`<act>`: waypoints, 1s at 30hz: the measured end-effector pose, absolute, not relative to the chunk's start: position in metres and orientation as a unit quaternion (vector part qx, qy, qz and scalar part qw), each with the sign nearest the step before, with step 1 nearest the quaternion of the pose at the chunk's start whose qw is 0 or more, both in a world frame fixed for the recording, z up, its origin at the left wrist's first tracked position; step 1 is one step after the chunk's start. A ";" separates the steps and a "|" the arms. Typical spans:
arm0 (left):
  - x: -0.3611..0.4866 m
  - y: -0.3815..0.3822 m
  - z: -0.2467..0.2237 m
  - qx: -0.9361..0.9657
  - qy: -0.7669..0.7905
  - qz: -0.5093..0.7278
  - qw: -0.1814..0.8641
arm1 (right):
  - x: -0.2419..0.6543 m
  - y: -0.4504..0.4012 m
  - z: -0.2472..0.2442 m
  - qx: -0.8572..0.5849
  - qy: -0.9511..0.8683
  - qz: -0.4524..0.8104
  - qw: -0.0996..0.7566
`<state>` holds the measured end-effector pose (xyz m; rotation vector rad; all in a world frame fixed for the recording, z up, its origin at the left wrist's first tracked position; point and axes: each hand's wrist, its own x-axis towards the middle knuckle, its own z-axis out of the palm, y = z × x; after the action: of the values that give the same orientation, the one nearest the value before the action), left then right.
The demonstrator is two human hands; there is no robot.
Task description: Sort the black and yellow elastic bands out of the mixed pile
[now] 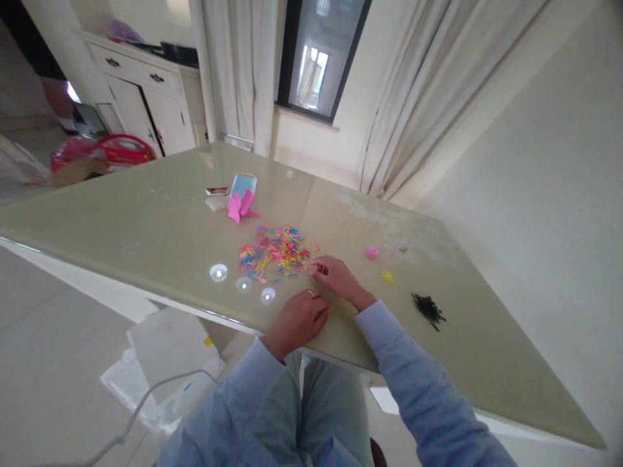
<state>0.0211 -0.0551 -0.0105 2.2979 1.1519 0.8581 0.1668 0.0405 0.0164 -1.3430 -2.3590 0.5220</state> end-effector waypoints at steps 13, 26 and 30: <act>0.022 -0.054 -0.010 0.817 0.413 0.325 0.236 | 0.152 0.054 0.016 -0.504 -0.840 0.135 0.147; 0.022 -0.053 -0.010 0.804 0.418 0.343 0.245 | 0.170 0.033 0.024 -0.497 -0.782 0.206 0.314; 0.021 -0.053 -0.010 0.800 0.424 0.337 0.258 | 0.180 0.011 0.038 -0.505 -0.661 0.350 0.430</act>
<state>0.0213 -0.0529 -0.0099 2.1689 1.1491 0.9144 0.1798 0.0106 0.0381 -1.2611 -1.6501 0.8726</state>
